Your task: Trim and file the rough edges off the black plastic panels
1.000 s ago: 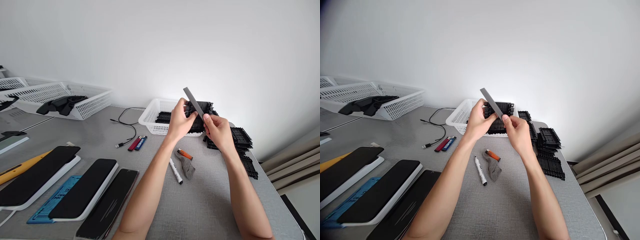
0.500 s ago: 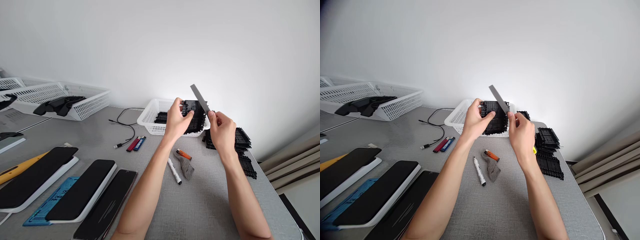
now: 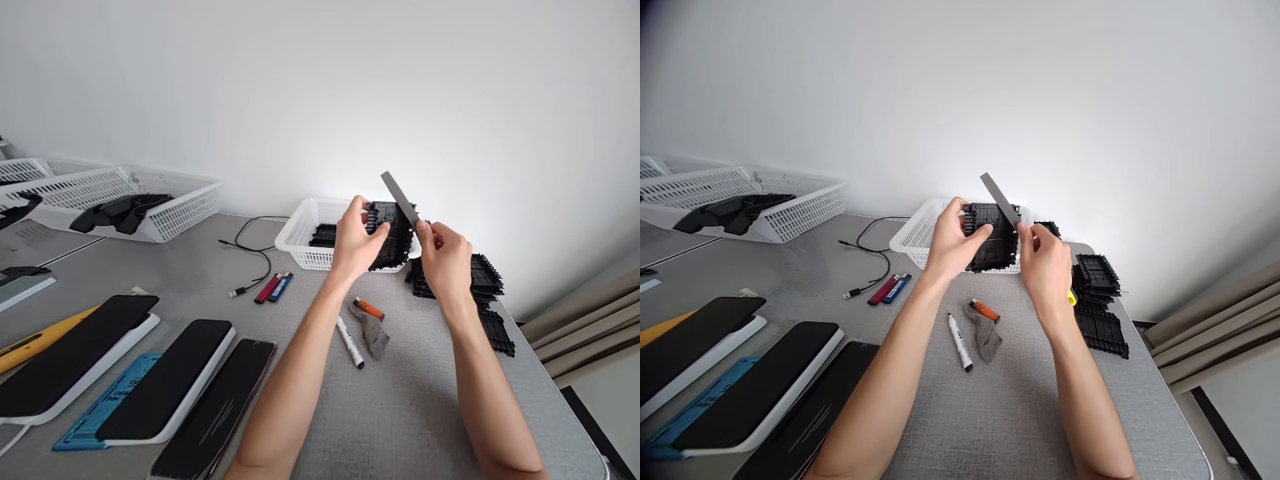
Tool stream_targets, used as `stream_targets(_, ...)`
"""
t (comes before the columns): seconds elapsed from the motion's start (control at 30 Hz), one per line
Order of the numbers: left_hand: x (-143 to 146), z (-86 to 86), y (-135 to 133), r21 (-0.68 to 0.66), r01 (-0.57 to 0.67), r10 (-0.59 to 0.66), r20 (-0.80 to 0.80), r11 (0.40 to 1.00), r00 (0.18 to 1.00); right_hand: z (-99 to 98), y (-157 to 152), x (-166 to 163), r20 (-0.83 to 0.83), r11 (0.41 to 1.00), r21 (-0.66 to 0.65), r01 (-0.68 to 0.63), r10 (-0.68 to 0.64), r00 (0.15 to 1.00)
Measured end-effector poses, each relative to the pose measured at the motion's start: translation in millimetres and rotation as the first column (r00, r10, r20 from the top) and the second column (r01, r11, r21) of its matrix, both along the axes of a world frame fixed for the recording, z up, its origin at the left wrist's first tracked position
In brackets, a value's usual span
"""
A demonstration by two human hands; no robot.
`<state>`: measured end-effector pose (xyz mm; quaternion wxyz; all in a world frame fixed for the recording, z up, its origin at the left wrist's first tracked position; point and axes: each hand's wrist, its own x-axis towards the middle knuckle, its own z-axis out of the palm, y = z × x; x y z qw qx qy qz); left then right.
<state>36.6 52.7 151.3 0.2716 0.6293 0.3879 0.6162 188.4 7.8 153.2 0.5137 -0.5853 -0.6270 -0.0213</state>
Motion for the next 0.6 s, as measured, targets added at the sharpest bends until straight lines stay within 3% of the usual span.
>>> stream_targets(0.13, -1.9, -1.2, 0.8, -0.011, -0.007, 0.007, -0.008, 1.0, 1.0, -0.6, 1.8, 3.7, -0.083, 1.0, 0.012, -0.002, 0.002, 0.997)
stream_targets(0.23, -0.4, -0.8, 0.6, -0.008, 0.004, -0.004, -0.009, 1.0, 1.0, -1.7, 1.4, 3.0, -0.229, 0.974, -0.06, -0.22, 0.201, 0.952)
stream_targets(0.37, 3.0, 0.7, -1.4, 0.034, 0.032, -0.032, -0.022, 0.999, 0.999, -4.2, 1.3, -4.6, -0.381, 0.867, -0.144, -0.477, 0.397, 0.835)
stream_targets(0.43, 3.2, 1.3, -2.3, 0.051, 0.032, -0.031, -0.028, 0.998, 0.999, -6.0, 3.3, -5.8, -0.398, 0.854, -0.159, -0.496, 0.404, 0.823)
stream_targets(0.6, 0.8, 2.6, -3.0, 0.018, 0.0, 0.001, -0.02, 1.0, 1.0, -7.4, 7.3, -0.1, -0.37, 0.906, -0.135, -0.401, 0.329, 0.869)
